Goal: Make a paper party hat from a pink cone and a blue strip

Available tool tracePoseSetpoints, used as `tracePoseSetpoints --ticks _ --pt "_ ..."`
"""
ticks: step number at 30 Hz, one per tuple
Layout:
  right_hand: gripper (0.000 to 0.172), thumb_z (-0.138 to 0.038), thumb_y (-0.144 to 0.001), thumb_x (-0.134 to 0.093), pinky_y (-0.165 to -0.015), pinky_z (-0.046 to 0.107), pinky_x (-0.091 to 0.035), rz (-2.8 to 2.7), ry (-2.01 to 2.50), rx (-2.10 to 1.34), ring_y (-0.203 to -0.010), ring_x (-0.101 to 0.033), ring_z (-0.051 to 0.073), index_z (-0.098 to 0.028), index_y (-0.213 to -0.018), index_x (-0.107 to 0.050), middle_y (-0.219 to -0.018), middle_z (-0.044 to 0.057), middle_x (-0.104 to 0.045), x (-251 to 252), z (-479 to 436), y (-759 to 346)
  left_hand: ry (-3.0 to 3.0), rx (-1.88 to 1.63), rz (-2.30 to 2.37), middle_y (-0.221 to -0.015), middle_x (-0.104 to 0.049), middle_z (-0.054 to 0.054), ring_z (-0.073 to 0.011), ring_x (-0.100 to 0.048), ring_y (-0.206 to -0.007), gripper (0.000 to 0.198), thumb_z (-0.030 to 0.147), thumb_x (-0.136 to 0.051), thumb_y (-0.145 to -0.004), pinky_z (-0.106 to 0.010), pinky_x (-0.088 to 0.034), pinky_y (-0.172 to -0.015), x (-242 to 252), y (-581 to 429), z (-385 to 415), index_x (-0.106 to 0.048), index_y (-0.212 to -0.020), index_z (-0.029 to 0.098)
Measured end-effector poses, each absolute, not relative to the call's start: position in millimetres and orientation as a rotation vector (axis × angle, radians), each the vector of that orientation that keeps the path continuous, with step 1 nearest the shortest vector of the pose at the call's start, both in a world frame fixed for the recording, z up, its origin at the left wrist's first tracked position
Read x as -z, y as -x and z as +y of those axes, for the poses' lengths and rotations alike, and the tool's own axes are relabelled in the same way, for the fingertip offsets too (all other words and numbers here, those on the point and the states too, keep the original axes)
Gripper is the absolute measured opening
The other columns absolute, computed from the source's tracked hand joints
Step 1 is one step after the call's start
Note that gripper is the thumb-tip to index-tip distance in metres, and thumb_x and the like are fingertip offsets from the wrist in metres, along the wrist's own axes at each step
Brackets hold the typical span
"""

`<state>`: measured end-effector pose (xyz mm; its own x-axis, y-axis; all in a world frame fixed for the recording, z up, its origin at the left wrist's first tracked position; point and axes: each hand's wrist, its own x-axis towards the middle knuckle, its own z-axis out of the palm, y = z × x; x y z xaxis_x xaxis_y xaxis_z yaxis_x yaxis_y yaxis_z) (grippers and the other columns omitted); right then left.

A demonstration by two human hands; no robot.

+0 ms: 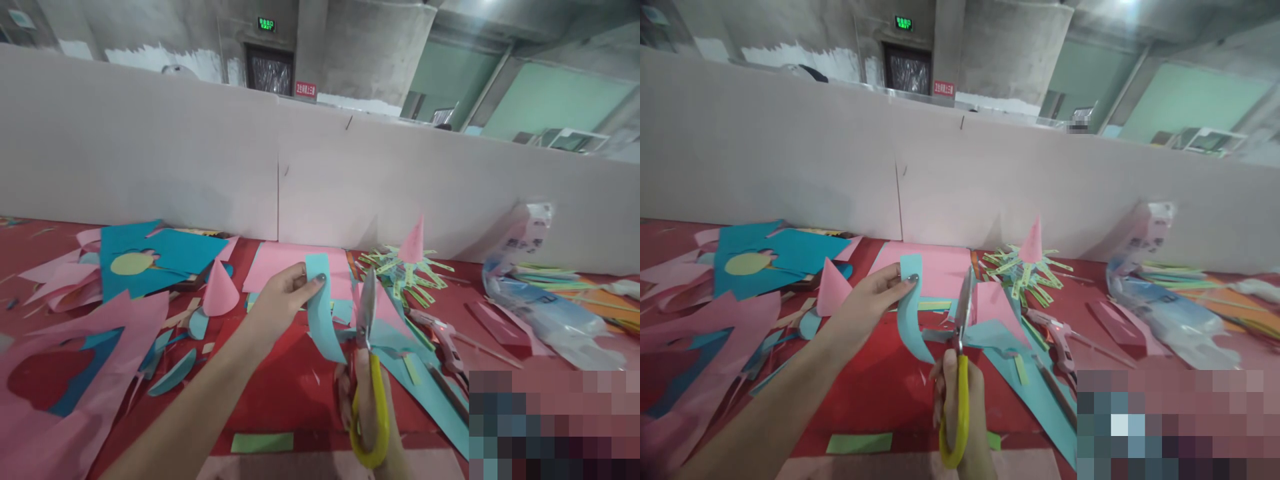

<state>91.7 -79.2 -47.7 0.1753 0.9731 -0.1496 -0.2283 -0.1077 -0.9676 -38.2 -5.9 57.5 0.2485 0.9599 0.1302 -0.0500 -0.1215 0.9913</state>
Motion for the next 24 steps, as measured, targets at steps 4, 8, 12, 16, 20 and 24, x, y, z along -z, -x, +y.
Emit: tracePoseSetpoints --ticks 4,8,12,16,20,24 --pt "0.048 -0.065 -0.076 -0.037 -0.026 0.017 -0.024 -0.783 1.173 -1.145 -0.028 -0.029 0.005 -0.021 -0.058 -0.045 -0.039 -0.007 -0.034 43.9 -78.5 -93.6 -1.455 -1.018 0.949 -0.065 -0.044 0.004 -0.0090 -0.042 -0.056 0.023 0.041 -0.046 -0.079 -0.022 -0.035 -0.053 -45.7 43.3 2.9 -0.049 -0.080 0.019" --pt "0.045 -0.060 -0.078 -0.040 -0.027 0.017 -0.021 -0.715 1.085 -1.141 -0.027 -0.027 0.005 -0.020 -0.056 -0.042 -0.036 -0.008 -0.032 36.9 -80.7 -94.1 -1.942 -0.630 1.306 -0.058 -0.043 0.004 -0.0117 -0.043 -0.054 0.018 0.034 -0.049 -0.074 -0.024 -0.032 -0.053 -17.2 48.0 12.9 -0.047 -0.064 0.019" --pt "0.047 -0.058 -0.078 -0.042 -0.026 0.015 -0.018 -0.702 0.997 -1.138 -0.025 -0.023 0.003 -0.019 -0.053 -0.042 -0.033 -0.008 -0.030 32.6 -80.4 -93.5 -2.002 -0.583 1.483 -0.082 -0.059 -0.009 -0.0241 -0.054 -0.081 0.015 0.019 -0.054 -0.066 -0.035 -0.037 -0.071 -7.7 47.0 5.4 -0.056 -0.081 0.017" --pt "0.048 -0.060 -0.077 -0.041 -0.025 0.015 -0.017 -0.696 1.011 -1.113 -0.024 -0.022 0.003 -0.019 -0.052 -0.042 -0.032 -0.008 -0.030 30.0 -77.4 -92.8 -2.294 -0.504 1.181 -0.140 -0.033 -0.009 -0.0256 -0.028 -0.127 0.060 0.011 -0.055 -0.064 -0.038 -0.026 -0.097 -13.6 42.4 -9.4 -0.045 -0.121 0.025" --pt "0.048 -0.060 -0.077 -0.041 -0.024 0.015 -0.017 -0.693 1.030 -1.121 -0.023 -0.022 0.004 -0.019 -0.052 -0.041 -0.032 -0.008 -0.030 32.3 -76.7 -93.0 -2.387 -0.335 0.919 -0.134 -0.043 -0.010 -0.0309 -0.035 -0.121 0.055 0.007 -0.063 -0.053 -0.042 -0.028 -0.096 0.3 25.0 -13.8 -0.059 -0.106 0.023" --pt "0.046 -0.059 -0.079 -0.040 -0.026 0.015 -0.020 -0.735 1.041 -1.114 -0.025 -0.024 0.004 -0.020 -0.055 -0.043 -0.032 -0.008 -0.030 35.2 -80.3 -93.5 -2.252 -0.445 1.013 -0.069 -0.067 -0.011 -0.0278 -0.058 -0.082 0.019 0.003 -0.051 -0.058 -0.042 -0.035 -0.083 18.4 4.3 -8.6 -0.059 -0.049 0.017"
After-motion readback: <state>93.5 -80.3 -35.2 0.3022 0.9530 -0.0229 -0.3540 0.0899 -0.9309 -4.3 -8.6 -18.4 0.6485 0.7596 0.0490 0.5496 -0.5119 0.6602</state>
